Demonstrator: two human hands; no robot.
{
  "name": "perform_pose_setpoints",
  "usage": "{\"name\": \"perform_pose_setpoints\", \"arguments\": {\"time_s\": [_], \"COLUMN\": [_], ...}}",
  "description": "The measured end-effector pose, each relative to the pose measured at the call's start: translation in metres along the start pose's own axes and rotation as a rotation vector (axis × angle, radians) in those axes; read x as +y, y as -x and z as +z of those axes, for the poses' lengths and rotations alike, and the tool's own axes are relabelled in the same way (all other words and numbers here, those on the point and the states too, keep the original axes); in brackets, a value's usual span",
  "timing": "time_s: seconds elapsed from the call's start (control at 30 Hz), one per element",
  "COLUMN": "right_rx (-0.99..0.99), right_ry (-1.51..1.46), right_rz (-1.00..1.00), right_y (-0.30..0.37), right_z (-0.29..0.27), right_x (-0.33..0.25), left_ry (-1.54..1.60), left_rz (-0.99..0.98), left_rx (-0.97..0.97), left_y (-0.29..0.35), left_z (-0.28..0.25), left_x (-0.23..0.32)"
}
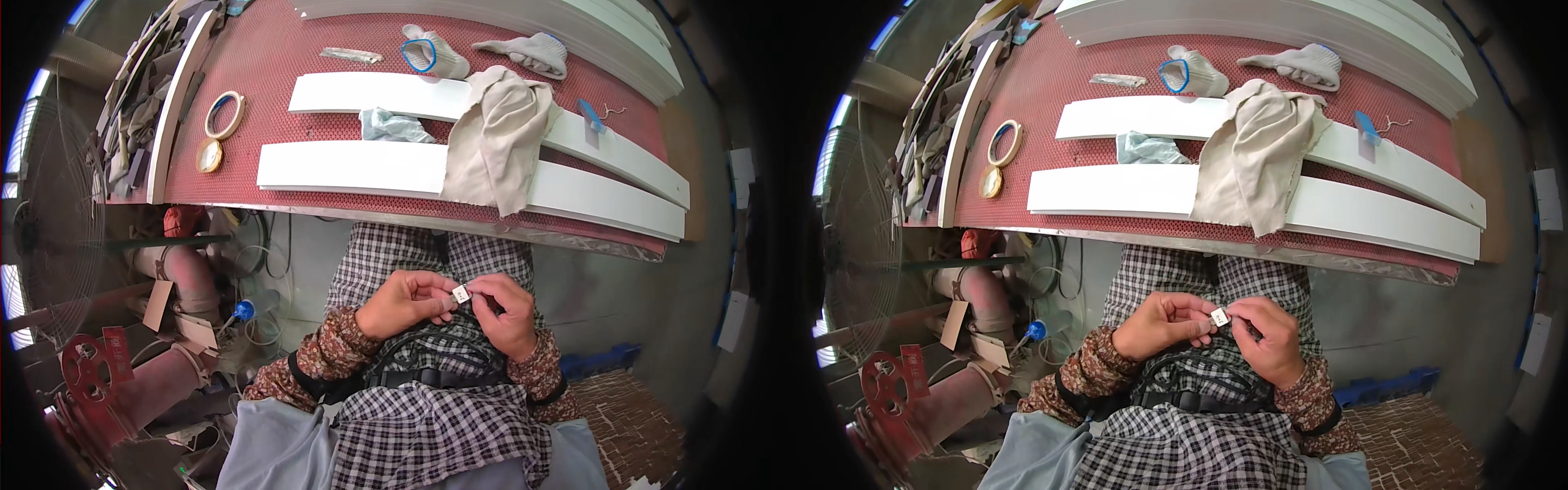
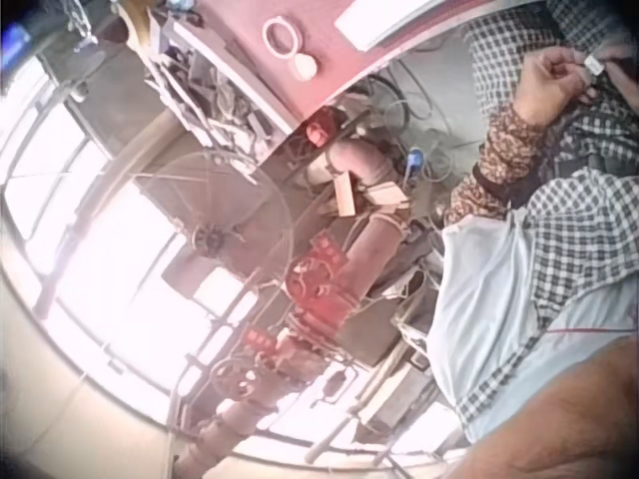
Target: Sanding and scraping the edges of white wooden boards at a workshop bench.
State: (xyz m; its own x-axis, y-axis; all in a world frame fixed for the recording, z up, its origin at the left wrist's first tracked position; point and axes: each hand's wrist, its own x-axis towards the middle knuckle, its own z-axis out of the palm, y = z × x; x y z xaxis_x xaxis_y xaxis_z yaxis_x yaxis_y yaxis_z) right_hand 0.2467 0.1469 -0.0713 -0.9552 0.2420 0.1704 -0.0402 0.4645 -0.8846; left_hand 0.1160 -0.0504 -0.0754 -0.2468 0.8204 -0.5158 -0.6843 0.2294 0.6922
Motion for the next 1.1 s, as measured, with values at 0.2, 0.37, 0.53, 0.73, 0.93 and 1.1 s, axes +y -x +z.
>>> {"name": "perform_pose_setpoints", "arguments": {"time_s": [0.2, 0.37, 0.53, 0.73, 0.93, 1.1], "right_rx": [0.009, 0.01, -0.028, -0.015, -0.113, -0.129], "right_ry": [0.009, 0.034, 0.12, 0.055, -0.027, -0.138], "right_rz": [0.194, 0.164, 0.17, 0.249, 0.261, 0.37], "right_y": [-0.001, 0.0, 0.001, -0.002, 0.0, 0.003], "right_z": [0.005, 0.01, 0.008, 0.012, 0.01, 0.011], "right_x": [-0.007, -0.01, -0.017, -0.017, -0.011, -0.007], "left_ry": [0.064, 0.058, 0.104, 0.046, 0.041, 0.049], "left_rz": [-0.014, -0.026, -0.012, -0.019, 0.022, 0.037], "left_rx": [0.027, 0.033, 0.043, 0.042, 0.037, 0.077], "left_y": [-0.001, -0.002, -0.003, -0.004, -0.003, -0.002], "left_z": [-0.015, -0.018, -0.016, -0.015, -0.014, -0.011], "left_x": [-0.015, -0.02, -0.02, -0.023, -0.025, -0.022]}}
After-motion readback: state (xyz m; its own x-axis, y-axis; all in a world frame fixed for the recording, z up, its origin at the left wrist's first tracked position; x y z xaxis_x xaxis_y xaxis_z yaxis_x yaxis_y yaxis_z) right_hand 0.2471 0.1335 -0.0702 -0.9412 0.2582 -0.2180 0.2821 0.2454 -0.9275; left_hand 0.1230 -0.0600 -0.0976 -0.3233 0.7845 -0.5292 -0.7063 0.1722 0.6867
